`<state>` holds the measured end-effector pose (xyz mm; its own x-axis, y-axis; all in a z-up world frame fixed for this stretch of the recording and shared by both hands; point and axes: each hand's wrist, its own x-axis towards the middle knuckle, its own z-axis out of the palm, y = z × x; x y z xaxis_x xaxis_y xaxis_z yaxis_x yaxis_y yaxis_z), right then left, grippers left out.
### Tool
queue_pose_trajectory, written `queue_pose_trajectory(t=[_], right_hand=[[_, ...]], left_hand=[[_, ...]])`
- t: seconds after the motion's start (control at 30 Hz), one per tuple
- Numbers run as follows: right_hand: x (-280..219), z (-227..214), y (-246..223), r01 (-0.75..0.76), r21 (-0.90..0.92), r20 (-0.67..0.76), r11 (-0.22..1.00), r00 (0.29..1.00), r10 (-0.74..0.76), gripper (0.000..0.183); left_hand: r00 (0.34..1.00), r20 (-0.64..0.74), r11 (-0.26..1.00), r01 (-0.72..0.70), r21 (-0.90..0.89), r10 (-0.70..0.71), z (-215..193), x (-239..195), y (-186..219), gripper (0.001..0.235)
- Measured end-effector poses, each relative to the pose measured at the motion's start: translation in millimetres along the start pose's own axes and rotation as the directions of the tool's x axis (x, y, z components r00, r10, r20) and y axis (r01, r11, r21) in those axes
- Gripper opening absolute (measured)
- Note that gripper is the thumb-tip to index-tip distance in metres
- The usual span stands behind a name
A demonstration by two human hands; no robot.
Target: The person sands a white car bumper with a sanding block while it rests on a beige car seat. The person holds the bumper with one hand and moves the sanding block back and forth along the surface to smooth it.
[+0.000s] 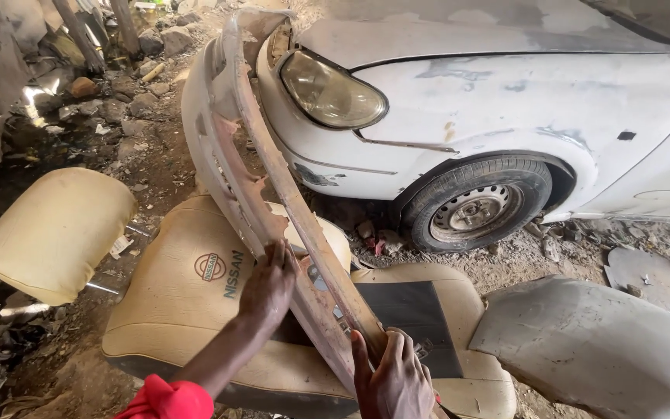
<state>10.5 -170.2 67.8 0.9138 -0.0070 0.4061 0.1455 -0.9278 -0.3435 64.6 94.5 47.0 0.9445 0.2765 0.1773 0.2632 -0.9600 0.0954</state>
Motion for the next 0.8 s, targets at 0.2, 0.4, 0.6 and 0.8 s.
queue_pose_trajectory(t=[0.2,0.4,0.6,0.8], right_hand=[[1.5,12.5,5.7,0.036,-0.008,-0.087,0.999,0.995,-0.036,0.068],[-1.1,13.2,4.1,0.044,-0.009,-0.122,0.999,0.991,-0.045,0.065],[1.8,23.7,10.5,0.072,-0.014,-0.188,0.997,0.979,-0.073,0.067],[0.7,1.3,0.9,0.02,-0.011,-0.004,1.0,1.0,-0.02,0.067]], left_hand=[[0.958,-0.072,0.944,-0.26,0.206,0.279,65.9,-43.3,17.1,0.069],[0.991,-0.133,0.999,-0.028,-0.017,0.026,30.6,7.0,-17.3,0.067],[0.918,-0.302,0.965,-0.228,0.127,0.257,58.4,-52.6,26.3,0.06],[0.965,-0.217,0.974,-0.103,0.203,0.147,42.1,9.4,-28.0,0.071]])
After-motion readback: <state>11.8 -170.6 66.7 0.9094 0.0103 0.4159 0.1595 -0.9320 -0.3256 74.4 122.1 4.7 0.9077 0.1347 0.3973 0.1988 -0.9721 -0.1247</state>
